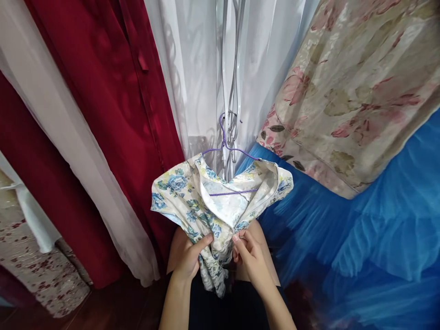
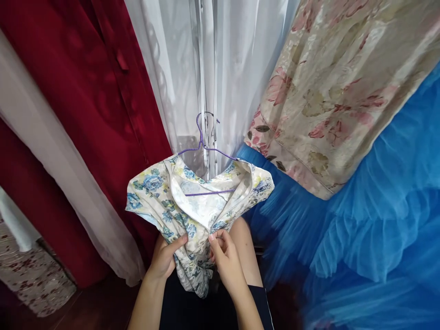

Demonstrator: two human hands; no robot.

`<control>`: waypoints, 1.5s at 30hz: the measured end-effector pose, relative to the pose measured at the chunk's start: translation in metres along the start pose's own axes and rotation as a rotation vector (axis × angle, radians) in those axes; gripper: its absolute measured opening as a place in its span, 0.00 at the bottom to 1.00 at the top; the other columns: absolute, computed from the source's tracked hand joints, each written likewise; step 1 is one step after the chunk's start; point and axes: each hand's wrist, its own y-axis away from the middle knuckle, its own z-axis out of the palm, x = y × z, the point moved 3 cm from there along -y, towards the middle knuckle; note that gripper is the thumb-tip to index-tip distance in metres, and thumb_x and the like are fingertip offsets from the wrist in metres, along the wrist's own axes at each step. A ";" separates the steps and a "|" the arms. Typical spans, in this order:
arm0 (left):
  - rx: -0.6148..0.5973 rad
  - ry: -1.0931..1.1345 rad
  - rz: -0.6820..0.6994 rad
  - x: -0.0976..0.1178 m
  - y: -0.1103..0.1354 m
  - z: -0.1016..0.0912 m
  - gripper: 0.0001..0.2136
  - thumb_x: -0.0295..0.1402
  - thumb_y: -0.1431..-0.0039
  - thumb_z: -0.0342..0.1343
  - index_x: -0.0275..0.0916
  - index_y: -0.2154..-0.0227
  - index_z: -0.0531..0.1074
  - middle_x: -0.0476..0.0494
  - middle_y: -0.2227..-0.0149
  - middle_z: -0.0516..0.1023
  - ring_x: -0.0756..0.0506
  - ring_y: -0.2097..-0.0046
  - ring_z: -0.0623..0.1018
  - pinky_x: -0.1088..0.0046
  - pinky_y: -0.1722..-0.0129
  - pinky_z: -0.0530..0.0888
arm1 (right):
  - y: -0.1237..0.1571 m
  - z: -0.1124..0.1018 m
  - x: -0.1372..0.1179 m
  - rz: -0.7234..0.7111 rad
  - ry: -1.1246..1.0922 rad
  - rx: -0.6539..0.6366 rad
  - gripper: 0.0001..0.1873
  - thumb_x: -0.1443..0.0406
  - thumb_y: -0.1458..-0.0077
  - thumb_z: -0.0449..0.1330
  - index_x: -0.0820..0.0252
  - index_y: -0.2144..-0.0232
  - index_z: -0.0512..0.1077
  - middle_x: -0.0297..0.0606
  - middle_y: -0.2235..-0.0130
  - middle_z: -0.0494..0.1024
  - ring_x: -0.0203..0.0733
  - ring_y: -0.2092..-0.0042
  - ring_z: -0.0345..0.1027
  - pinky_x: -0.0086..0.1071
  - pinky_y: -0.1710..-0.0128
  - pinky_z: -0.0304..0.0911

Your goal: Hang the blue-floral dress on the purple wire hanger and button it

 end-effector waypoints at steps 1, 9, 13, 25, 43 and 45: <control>-0.028 0.002 -0.027 0.001 0.000 0.002 0.24 0.35 0.56 0.74 0.35 0.54 0.79 0.36 0.55 0.84 0.32 0.47 0.80 0.56 0.45 0.76 | 0.001 0.000 0.000 0.003 -0.003 -0.004 0.19 0.48 0.37 0.60 0.57 0.65 0.64 0.26 0.78 0.65 0.35 0.76 0.57 0.29 0.74 0.51; -0.099 0.108 -0.184 -0.010 0.013 0.020 0.25 0.38 0.55 0.74 0.37 0.52 0.79 0.38 0.55 0.84 0.33 0.48 0.81 0.57 0.44 0.75 | 0.000 0.007 -0.012 -0.037 0.003 -0.030 0.18 0.54 0.37 0.59 0.57 0.75 0.62 0.26 0.81 0.64 0.32 0.78 0.51 0.28 0.76 0.47; 0.011 0.117 -0.140 -0.014 0.004 0.020 0.24 0.36 0.52 0.72 0.39 0.51 0.77 0.40 0.53 0.82 0.35 0.45 0.79 0.58 0.42 0.73 | -0.001 -0.006 -0.007 -0.032 0.072 0.064 0.17 0.58 0.41 0.59 0.58 0.77 0.63 0.26 0.84 0.62 0.32 0.80 0.50 0.29 0.77 0.46; 0.109 -0.385 0.424 -0.053 0.027 0.032 0.16 0.36 0.41 0.64 0.41 0.52 0.71 0.40 0.51 0.74 0.40 0.47 0.75 0.64 0.44 0.69 | 0.002 -0.001 0.001 0.012 -0.033 0.135 0.16 0.55 0.49 0.66 0.61 0.75 0.71 0.25 0.86 0.62 0.30 0.82 0.49 0.26 0.79 0.46; -0.207 -0.670 0.392 -0.063 0.018 0.043 0.05 0.27 0.42 0.58 0.39 0.73 0.72 0.47 0.71 0.75 0.47 0.69 0.74 0.73 0.66 0.70 | -0.104 0.026 -0.154 -0.297 -0.124 0.131 0.10 0.63 0.54 0.63 0.61 0.82 0.71 0.23 0.89 0.59 0.28 0.85 0.47 0.28 0.83 0.43; -0.223 -0.675 0.350 -0.066 0.016 0.044 0.04 0.27 0.43 0.58 0.39 0.73 0.72 0.47 0.71 0.75 0.46 0.69 0.75 0.73 0.66 0.70 | -0.110 0.028 -0.174 -0.345 -0.144 0.120 0.09 0.63 0.54 0.62 0.61 0.82 0.71 0.23 0.88 0.58 0.28 0.84 0.47 0.27 0.83 0.43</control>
